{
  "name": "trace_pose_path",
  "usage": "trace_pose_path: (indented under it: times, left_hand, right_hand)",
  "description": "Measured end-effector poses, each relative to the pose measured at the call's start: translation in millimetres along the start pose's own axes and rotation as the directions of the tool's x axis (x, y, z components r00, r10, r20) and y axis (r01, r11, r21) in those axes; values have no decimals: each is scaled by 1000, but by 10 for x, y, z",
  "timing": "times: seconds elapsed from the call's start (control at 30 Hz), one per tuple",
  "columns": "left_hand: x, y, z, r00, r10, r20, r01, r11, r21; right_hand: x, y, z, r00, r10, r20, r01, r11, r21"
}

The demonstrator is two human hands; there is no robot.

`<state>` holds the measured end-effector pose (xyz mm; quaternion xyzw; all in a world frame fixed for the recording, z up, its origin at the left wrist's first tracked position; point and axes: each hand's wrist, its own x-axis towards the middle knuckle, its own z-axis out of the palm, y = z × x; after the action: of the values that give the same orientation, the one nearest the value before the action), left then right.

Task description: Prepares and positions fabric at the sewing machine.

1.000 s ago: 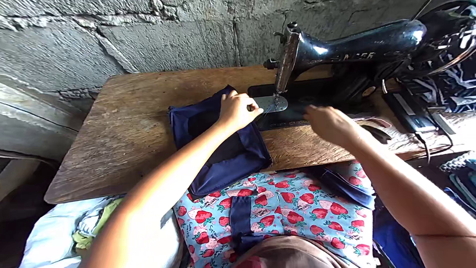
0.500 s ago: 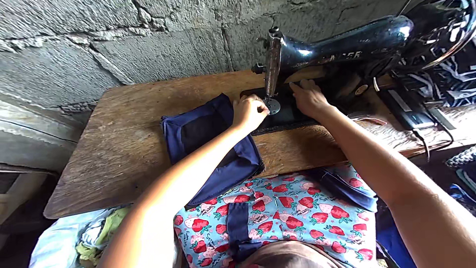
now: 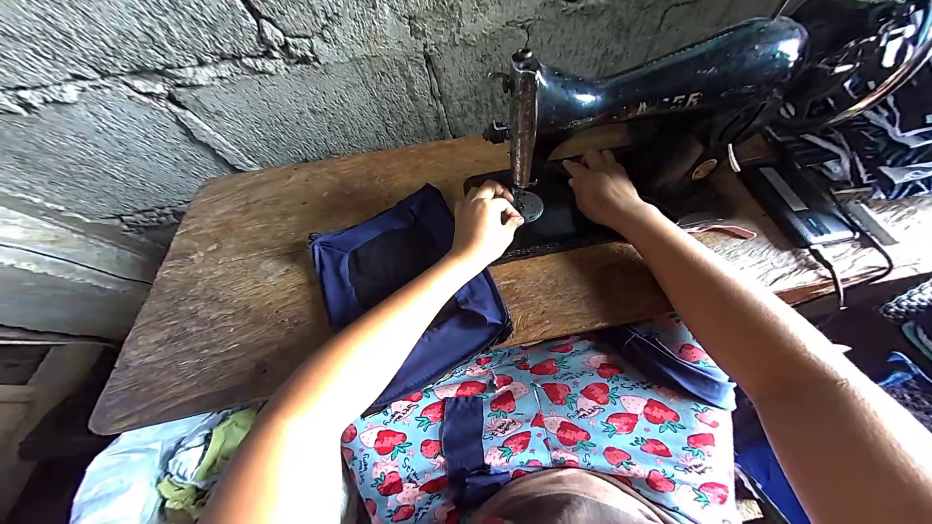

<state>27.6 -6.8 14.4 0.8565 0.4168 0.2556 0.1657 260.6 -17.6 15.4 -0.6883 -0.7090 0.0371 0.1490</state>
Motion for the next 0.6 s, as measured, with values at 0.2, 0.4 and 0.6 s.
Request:
trace_pose_path:
  times: [0.2, 0.4, 0.6]
  left_hand:
    - [-18, 10, 15, 996, 73, 50, -78, 993, 92]
    - [12, 19, -11, 998, 40, 46, -47, 989, 143]
    - [-24, -21, -43, 998, 36, 42, -42, 985, 169]
  right_hand:
    - [11, 1, 1, 1000, 14, 16, -14, 1000, -18]
    - [9, 3, -11, 1000, 12, 5, -12, 1000, 4]
    - [13, 7, -22, 1000, 14, 23, -14, 1000, 18]
